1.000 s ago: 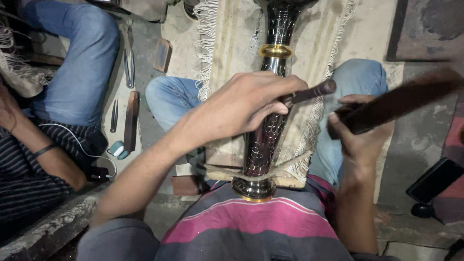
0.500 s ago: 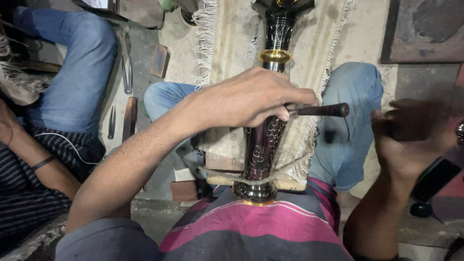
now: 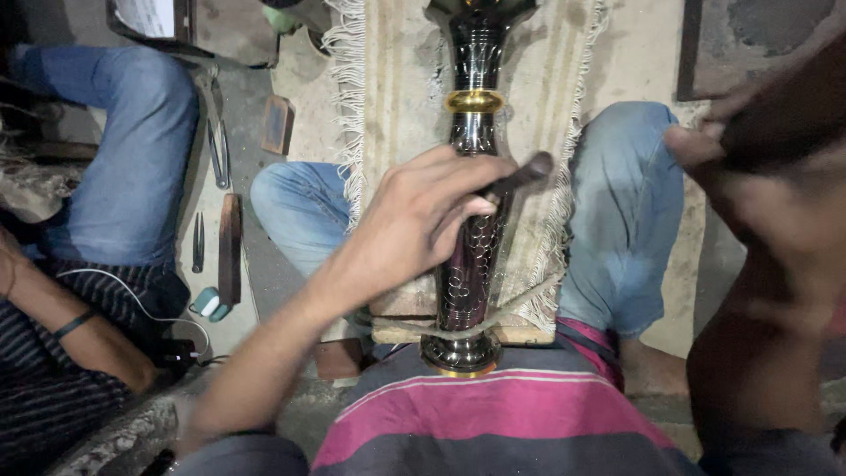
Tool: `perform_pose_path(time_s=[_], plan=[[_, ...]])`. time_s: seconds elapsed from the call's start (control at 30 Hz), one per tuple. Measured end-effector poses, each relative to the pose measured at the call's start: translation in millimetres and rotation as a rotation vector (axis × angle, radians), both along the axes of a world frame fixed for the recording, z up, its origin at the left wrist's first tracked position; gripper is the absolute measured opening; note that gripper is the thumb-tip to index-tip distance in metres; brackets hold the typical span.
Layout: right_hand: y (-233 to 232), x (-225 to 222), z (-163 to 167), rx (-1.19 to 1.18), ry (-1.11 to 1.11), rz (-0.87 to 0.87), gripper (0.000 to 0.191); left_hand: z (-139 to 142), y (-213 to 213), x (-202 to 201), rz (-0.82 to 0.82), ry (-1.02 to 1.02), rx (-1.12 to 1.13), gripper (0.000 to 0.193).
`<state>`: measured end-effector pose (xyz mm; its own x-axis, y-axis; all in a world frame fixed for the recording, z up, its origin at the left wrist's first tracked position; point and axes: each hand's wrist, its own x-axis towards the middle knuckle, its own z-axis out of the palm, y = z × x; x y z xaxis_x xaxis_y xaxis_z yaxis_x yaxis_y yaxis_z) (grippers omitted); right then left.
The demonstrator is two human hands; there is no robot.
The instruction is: The person sits on the floor with a dark metal vase held between their legs and works a chisel against its surface, striking the chisel with a wooden mallet to cut a decorative pattern, repositioning the chisel around the vase as they go.
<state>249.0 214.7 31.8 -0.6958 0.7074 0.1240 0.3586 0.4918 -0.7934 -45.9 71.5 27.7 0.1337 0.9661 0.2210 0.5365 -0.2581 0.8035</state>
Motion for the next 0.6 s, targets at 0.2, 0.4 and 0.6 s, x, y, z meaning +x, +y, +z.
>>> perform_pose_path(time_s=[0.2,0.4,0.6], plan=[[17.0,-66.8,60.5,0.160,-0.170,0.152,0.051,-12.8,-24.6,30.5,0.383,-0.028,0.007,0.024],[-5.3,-109.2,105.9,0.822,-0.565,0.228,0.058,-27.3,-35.3,59.4,0.690,-0.100,0.006,0.014],[-13.1,-128.2,119.1,0.742,-0.391,0.260,0.060,-36.9,-43.7,69.0,0.793,-0.084,0.127,0.014]])
